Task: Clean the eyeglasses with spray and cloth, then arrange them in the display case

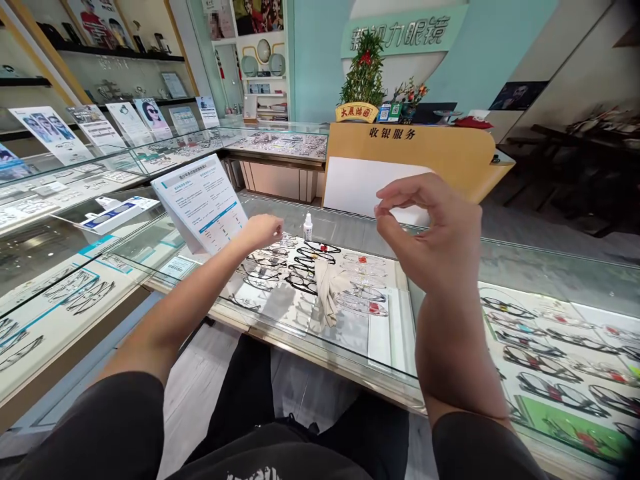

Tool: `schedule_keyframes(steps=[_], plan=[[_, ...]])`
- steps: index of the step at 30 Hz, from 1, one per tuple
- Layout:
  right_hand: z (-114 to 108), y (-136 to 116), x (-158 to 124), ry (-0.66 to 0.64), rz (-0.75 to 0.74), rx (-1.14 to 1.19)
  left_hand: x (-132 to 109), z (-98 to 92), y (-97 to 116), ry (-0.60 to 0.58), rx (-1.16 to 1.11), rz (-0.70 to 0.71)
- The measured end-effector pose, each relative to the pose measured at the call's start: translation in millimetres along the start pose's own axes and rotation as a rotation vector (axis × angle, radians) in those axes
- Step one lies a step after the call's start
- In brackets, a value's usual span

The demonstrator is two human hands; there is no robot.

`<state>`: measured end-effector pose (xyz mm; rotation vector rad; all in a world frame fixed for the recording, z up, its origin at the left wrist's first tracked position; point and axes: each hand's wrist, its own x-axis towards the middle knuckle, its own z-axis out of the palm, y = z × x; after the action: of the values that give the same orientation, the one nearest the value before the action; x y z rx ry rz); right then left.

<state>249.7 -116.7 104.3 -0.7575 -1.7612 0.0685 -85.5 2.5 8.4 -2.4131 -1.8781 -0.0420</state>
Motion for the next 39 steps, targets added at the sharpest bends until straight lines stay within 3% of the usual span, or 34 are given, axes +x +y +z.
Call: schedule_keyframes(steps=[3, 6, 9, 11, 13, 15, 18, 23, 28, 33, 39], plan=[[5, -6, -1, -0.038, -0.061, 0.006, -82, -6.8, 24, 0.182, -0.367, 0.190], [9, -13, -4, -0.033, -0.082, -0.021, -170, 10.7, 50, 0.131, -0.724, 0.271], [10, -14, -16, -0.059, -0.031, -0.052, -237, 63.6, 69, -0.100, -1.050, 0.153], [9, -8, -31, -0.105, 0.036, -0.075, -263, 113.0, 77, -0.250, -1.260, -0.002], [5, 5, -52, -0.151, 0.138, -0.116, -279, 163.4, 85, -0.303, -1.545, -0.174], [0, 22, -77, -0.207, 0.268, -0.169, -287, 206.2, 93, -0.317, -1.981, -0.435], [-11, 53, -118, -0.337, 0.457, -0.262, -291, 247.4, 105, -0.253, -2.164, -0.590], [-36, 91, -189, -0.534, 0.667, -0.556, -284, 277.6, 116, -0.164, -2.300, -0.789], [-54, 100, -247, -0.469, 0.717, -0.753, -272, 303.4, 111, -0.123, -2.296, -1.024], [-50, 96, -257, -0.399, 0.715, -0.806, -258, 326.4, 111, -0.111, -2.212, -1.196], [-47, 88, -248, -0.383, 0.736, -0.800, -243, 342.1, 132, -0.139, -2.098, -1.225]])
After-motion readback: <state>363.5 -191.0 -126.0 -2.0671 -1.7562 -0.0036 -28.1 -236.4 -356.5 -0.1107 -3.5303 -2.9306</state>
